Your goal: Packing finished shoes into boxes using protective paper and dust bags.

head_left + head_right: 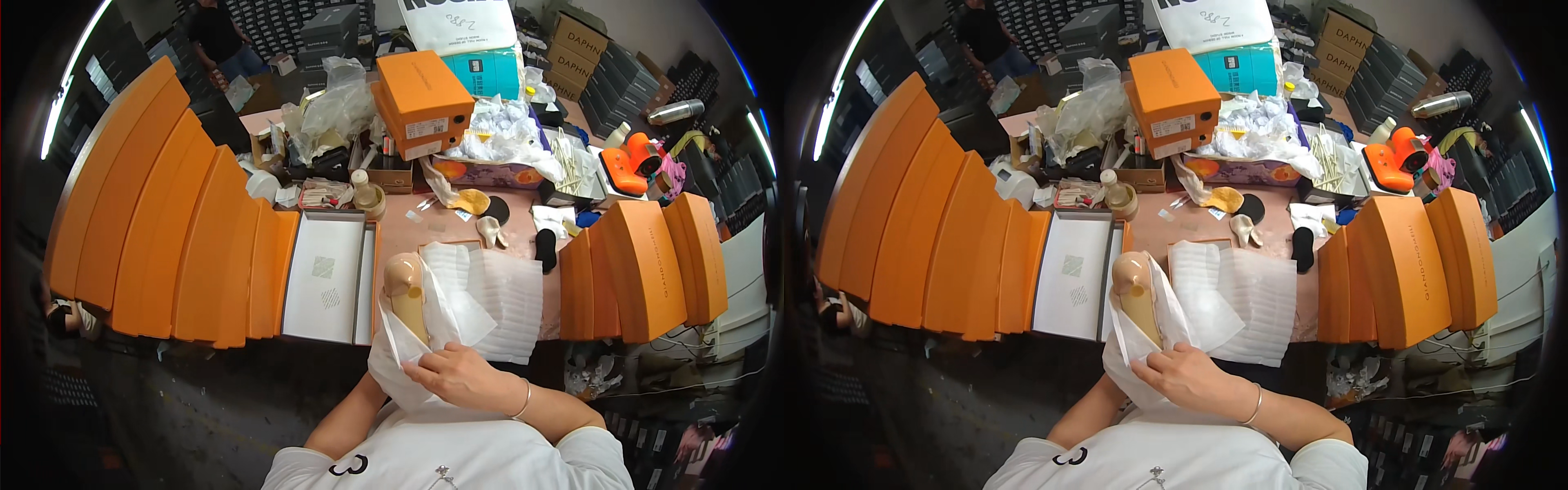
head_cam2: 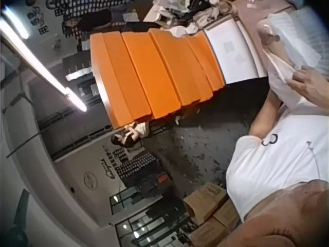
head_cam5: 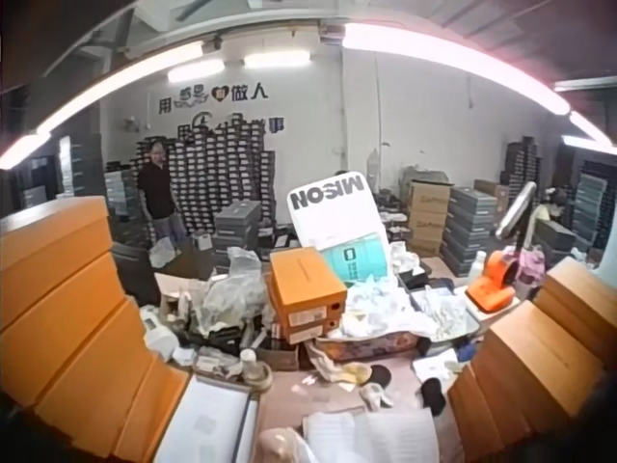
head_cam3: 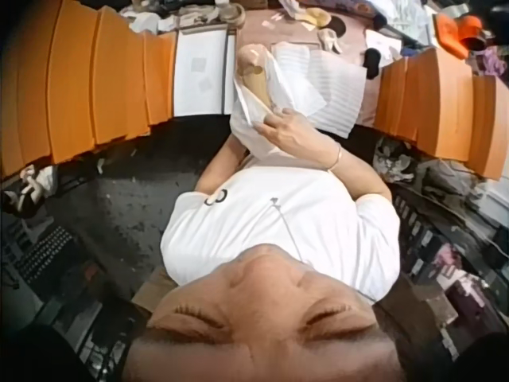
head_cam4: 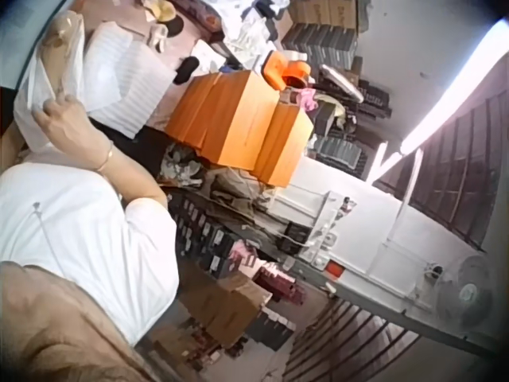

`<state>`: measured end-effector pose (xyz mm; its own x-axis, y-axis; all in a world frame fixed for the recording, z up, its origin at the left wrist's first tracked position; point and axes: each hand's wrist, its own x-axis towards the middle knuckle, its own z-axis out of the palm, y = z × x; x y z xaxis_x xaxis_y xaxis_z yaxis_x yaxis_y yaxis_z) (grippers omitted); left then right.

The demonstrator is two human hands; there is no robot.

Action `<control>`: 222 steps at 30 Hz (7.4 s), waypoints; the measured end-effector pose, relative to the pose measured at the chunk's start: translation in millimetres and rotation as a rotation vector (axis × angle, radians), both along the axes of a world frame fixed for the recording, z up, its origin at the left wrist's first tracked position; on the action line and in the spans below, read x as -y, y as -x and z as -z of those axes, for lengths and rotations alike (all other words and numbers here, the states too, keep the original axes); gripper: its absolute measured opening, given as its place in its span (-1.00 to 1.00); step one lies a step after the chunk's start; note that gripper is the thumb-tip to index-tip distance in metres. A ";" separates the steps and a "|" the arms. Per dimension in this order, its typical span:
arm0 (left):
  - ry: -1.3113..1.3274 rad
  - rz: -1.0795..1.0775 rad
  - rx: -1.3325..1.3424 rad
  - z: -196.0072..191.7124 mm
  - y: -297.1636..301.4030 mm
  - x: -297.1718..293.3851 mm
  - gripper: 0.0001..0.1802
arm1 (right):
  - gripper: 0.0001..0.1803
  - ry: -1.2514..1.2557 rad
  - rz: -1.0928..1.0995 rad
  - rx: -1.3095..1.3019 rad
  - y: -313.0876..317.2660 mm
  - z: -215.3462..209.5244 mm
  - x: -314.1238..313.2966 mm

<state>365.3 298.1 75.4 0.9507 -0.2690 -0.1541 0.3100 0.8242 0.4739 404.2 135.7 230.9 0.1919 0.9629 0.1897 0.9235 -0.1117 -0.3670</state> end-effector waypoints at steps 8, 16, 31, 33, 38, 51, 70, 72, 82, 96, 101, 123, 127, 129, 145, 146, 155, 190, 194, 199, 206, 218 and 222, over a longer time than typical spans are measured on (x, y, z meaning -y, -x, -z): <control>0.029 0.078 -0.018 9.8 11.9 11.1 -0.40 | -0.50 0.040 -0.013 0.007 5.6 1.7 8.3; -0.157 0.199 0.096 -10.5 4.6 -10.6 -0.39 | -0.75 -0.312 0.171 0.233 -42.1 -56.6 30.3; -0.505 -0.219 0.110 -100.5 19.2 29.6 -0.34 | -0.87 -0.727 0.537 -1.136 -38.4 3.1 16.0; -1.580 -0.646 0.609 -63.9 21.8 23.5 -0.48 | -0.88 -0.723 0.547 -0.815 -40.5 -1.7 9.8; -0.986 -0.492 0.246 -78.5 34.3 10.7 -0.57 | -0.78 -0.413 0.494 -0.505 -42.1 -13.7 3.8; 0.221 -0.495 -0.217 -148.1 -34.0 52.3 -0.79 | 0.21 -0.402 0.429 -1.942 39.0 153.9 44.9; 0.544 -0.373 -0.186 -74.1 -97.3 70.3 -0.62 | -0.29 -0.726 0.538 -2.243 -45.3 161.0 68.5; 0.846 -0.299 -0.106 -44.0 -99.8 78.5 -0.62 | -0.33 -0.691 0.627 -2.382 -19.0 191.1 62.0; -0.459 -0.235 -0.265 39.6 -87.8 76.1 -0.51 | -0.50 -0.191 0.717 -0.984 -106.0 127.1 65.5; -1.241 -0.234 -0.282 144.7 -100.8 141.6 -0.38 | -0.74 0.321 0.728 -1.526 -40.7 157.1 158.9; -0.919 -0.185 -0.263 136.7 -101.7 137.3 -0.40 | -0.60 0.311 0.792 -0.437 -16.9 249.4 228.7; -0.838 -0.356 0.088 -119.4 8.6 -37.2 -0.80 | -0.38 -0.258 0.737 -0.675 -84.5 155.4 61.9; -0.607 -0.115 -0.186 -60.1 -6.9 41.4 -0.79 | -0.39 -0.351 0.898 -0.995 -80.9 113.9 103.0; -1.450 -0.209 0.282 17.6 -3.8 56.3 -0.40 | -0.40 -0.188 1.066 -0.948 -79.2 148.5 124.1; -1.255 -0.332 -0.229 77.5 -30.6 45.2 -0.43 | -0.36 -0.097 1.156 -0.792 -104.5 210.0 77.5; -1.248 -0.325 -0.226 80.1 -27.2 46.4 -0.44 | -0.39 -0.093 1.136 -0.795 -104.3 210.1 79.6; -1.255 -0.246 -0.275 135.3 -20.5 37.6 -0.48 | -0.51 -0.360 0.997 -1.087 -105.3 211.3 64.3; -0.901 0.500 0.653 -27.1 28.5 196.3 -0.70 | -0.47 -1.267 1.859 -0.851 303.6 51.8 351.2; -1.039 0.546 0.559 -1.9 36.1 234.3 -0.79 | -0.64 -1.301 2.049 -0.230 330.0 -7.2 452.0; -1.093 0.456 0.560 22.1 57.2 325.6 -0.79 | -0.66 -0.675 2.350 0.233 365.5 -26.3 662.2; -1.241 0.478 0.730 -35.0 123.4 442.0 -0.72 | -0.53 -0.027 2.575 0.098 340.6 9.0 900.5; -1.686 -0.383 0.298 -37.9 169.7 345.9 -0.68 | -0.55 -0.276 0.847 -0.808 160.7 200.9 468.5; -1.697 -0.664 0.112 -30.6 150.2 260.4 -0.67 | -0.50 -0.330 0.717 -1.093 83.1 195.5 358.7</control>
<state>215.1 37.6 106.1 0.8468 0.4758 0.2377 0.0805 -0.5564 0.8270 321.1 -223.0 35.4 0.8305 0.5268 -0.1812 -0.0813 -0.2072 -0.9749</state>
